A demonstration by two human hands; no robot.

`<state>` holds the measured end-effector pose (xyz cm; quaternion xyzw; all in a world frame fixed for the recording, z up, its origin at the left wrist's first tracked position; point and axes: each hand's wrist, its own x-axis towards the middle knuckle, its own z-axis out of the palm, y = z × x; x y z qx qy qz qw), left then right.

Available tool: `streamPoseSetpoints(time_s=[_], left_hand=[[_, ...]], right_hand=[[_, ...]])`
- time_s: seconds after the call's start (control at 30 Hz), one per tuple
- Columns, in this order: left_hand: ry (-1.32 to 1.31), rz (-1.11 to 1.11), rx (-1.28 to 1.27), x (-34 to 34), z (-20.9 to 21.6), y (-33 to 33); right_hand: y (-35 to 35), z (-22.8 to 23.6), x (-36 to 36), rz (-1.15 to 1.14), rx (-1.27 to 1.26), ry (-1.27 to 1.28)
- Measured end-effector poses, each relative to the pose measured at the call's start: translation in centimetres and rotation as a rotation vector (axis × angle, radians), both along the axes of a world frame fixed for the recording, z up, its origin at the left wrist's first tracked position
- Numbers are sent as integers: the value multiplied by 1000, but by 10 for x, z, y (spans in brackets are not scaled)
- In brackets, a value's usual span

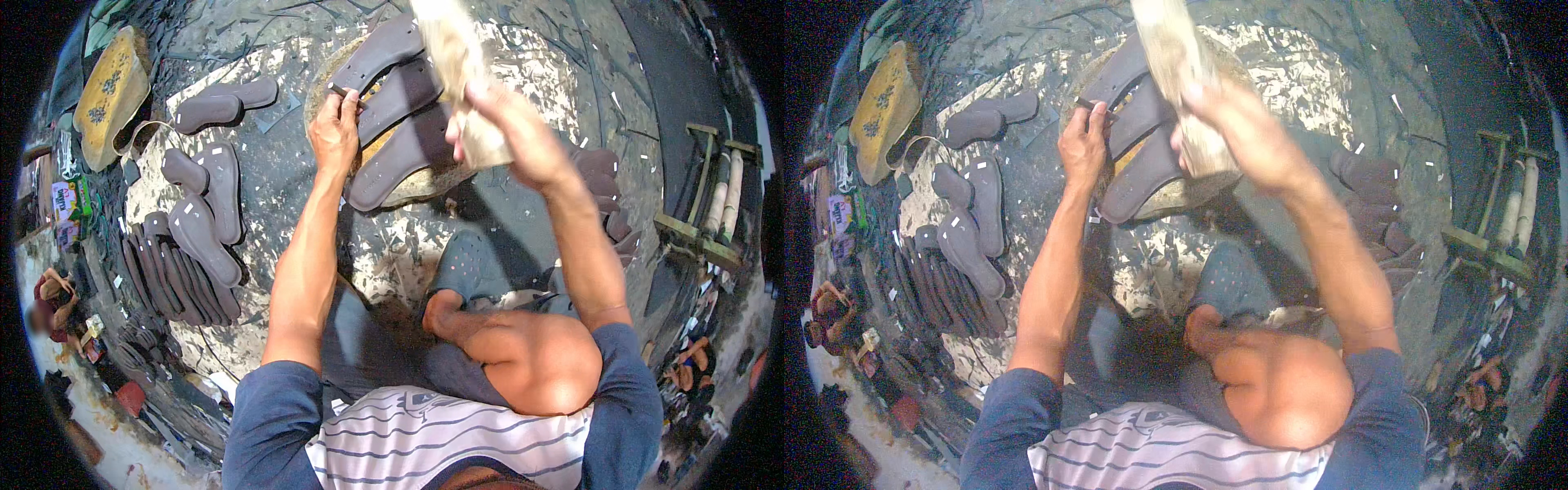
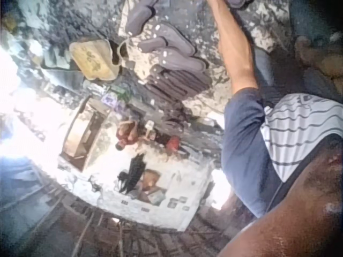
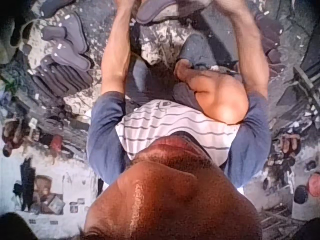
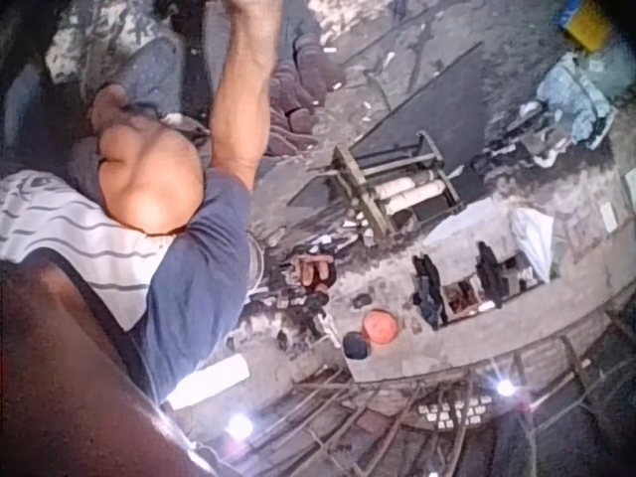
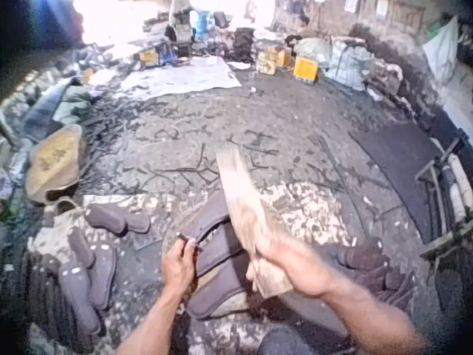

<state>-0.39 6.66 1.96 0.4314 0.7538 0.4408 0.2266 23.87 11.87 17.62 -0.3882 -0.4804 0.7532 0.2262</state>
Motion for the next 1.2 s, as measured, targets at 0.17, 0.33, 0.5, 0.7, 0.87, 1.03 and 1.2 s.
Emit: streamPoseSetpoints(time_s=[0.17, 0.33, 0.5, 0.7, 0.87, 1.03, 1.2], left_hand=[[122, -34, -35, -6, -9, -7], [332, -202, 163, -2, -31, -5], [364, -180, 296, -6, -24, 13], [-535, 243, 325, 14, -12, 4], [-327, -30, 81, 16, -15, -19], [-229, -63, 50, 15, -11, -17], [22, -116, 101, 15, -12, -23]], right_hand=[[-1, 89, -16, -266, 926, -22], [-41, -99, -10, 24, 928, -404], [-1, -94, 17, 321, 70, -301], [-30, -144, 40, 129, -90, -216], [-42, -131, 32, 55, -138, -195], [-38, -84, 28, 55, -235, -86], [-11, 47, 11, 69, 116, -109]])
